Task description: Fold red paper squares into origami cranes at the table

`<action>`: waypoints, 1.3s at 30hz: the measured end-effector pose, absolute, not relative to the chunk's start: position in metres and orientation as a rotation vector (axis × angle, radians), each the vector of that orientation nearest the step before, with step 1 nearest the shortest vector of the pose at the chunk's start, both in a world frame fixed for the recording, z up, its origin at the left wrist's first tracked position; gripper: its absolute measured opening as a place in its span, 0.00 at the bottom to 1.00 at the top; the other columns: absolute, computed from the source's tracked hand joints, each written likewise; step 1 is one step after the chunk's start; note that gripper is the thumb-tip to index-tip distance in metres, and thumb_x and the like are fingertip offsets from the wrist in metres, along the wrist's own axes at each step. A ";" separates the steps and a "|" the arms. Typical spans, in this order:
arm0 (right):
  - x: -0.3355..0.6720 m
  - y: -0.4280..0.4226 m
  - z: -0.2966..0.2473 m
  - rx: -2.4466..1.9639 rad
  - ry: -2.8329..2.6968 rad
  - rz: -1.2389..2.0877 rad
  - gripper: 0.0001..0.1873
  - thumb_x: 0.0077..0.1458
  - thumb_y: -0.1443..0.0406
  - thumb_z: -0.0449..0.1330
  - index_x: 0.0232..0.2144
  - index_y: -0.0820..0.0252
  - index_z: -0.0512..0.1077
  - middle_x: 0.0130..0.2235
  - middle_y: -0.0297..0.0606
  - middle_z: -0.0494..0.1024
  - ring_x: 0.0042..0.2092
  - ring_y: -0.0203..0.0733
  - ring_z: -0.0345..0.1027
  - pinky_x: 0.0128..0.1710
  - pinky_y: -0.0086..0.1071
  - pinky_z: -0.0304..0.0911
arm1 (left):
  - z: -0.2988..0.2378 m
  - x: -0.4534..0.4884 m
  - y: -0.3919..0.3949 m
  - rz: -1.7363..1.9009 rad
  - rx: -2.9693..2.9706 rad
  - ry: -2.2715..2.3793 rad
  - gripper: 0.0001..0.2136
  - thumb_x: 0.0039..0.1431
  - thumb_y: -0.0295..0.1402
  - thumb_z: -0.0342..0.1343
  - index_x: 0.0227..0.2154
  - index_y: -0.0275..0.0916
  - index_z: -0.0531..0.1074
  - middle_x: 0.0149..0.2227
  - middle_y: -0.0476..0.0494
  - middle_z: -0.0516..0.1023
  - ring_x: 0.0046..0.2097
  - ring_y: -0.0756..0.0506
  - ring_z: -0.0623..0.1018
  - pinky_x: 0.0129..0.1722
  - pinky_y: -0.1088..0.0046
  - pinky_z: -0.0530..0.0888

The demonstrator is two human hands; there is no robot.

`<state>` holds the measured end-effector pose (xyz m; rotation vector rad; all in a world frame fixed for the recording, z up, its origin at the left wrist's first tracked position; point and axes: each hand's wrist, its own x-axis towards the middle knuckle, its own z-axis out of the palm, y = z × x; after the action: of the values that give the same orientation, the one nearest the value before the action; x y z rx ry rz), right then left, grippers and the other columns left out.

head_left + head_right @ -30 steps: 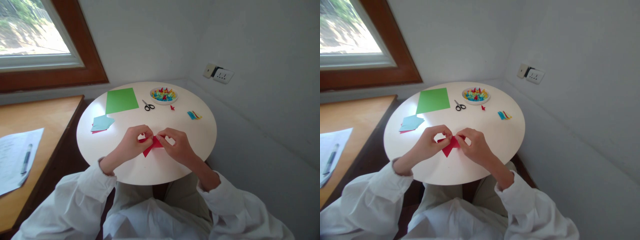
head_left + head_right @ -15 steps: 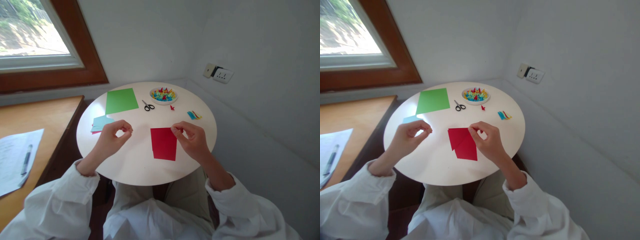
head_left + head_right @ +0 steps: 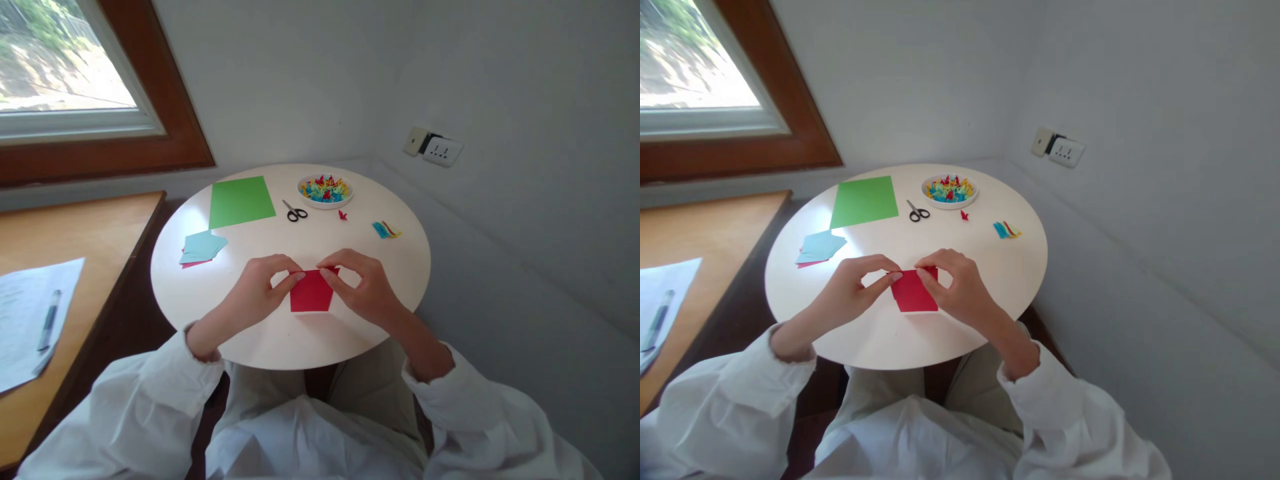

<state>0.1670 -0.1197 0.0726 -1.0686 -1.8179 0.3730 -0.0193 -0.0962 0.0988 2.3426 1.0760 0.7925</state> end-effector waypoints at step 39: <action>0.173 -0.114 0.028 -1.148 -1.763 0.107 0.10 0.55 0.67 0.53 0.37 0.56 0.74 0.37 0.40 0.78 0.40 0.42 0.70 0.40 0.38 0.67 | 0.051 -0.023 -0.094 0.948 1.143 0.837 0.24 0.49 0.34 0.61 0.49 0.42 0.63 0.36 0.45 0.78 0.40 0.46 0.77 0.43 0.67 0.71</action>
<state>0.1726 -0.1142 0.0283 -1.1479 -1.7628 0.1067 -0.0232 -0.0943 0.0513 1.1432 0.8374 0.9483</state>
